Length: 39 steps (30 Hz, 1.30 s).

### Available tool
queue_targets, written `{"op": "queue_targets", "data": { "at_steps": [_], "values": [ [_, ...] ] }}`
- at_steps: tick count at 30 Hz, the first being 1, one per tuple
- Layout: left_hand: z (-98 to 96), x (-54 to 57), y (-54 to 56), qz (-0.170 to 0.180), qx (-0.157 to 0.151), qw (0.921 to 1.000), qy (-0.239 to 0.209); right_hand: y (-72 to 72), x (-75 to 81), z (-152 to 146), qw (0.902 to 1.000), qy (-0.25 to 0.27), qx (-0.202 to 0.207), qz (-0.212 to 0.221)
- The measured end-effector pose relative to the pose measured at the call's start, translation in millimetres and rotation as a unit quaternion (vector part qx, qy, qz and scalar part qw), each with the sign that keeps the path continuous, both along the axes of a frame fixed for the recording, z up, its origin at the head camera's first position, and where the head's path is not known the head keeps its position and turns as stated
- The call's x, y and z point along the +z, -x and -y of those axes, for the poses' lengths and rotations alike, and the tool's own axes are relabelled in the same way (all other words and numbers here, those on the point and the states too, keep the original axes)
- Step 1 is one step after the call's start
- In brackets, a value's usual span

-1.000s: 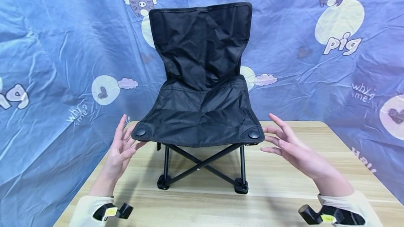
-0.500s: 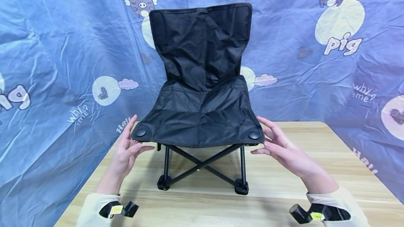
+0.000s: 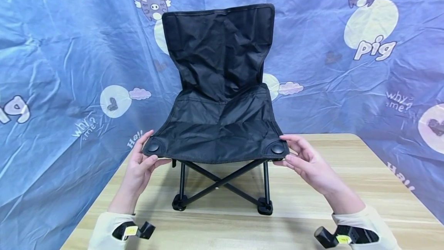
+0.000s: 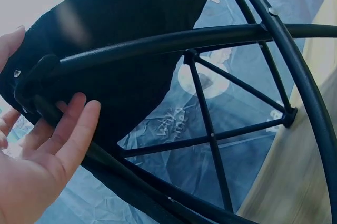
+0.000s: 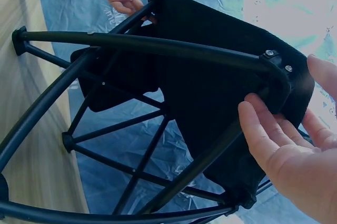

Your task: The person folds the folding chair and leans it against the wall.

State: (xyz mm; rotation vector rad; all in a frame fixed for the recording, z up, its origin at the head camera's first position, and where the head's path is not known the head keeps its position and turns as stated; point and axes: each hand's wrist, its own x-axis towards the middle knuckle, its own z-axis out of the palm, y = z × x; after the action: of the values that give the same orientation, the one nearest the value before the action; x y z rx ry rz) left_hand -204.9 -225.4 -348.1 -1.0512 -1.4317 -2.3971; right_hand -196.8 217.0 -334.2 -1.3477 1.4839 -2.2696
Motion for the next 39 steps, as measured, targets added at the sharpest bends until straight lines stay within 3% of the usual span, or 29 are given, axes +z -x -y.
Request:
{"op": "queue_targets", "data": {
  "at_steps": [4,10,17,26,39],
  "values": [
    [-1.6,-0.6,-1.5,0.010,0.030,0.9991,-0.029,-0.2,-1.1,1.7,0.9998,0.012,-0.017,-0.002],
    [-5.1,0.2,-5.0,0.010,0.074,0.9951,-0.065,-3.4,-1.4,2.9,0.9964,0.016,-0.083,-0.005],
    [-8.4,0.8,-5.7,0.003,0.098,0.9911,-0.090,-8.4,-0.6,2.9,0.9904,0.019,-0.137,0.005],
    [-8.7,1.7,-4.0,-0.014,0.088,0.9893,-0.116,-9.3,0.4,5.4,0.9904,0.026,-0.134,0.015],
    [-13.8,5.7,1.9,-0.026,0.108,0.9868,-0.118,-4.6,2.3,11.9,0.9907,0.082,-0.102,0.036]
  ]
}}
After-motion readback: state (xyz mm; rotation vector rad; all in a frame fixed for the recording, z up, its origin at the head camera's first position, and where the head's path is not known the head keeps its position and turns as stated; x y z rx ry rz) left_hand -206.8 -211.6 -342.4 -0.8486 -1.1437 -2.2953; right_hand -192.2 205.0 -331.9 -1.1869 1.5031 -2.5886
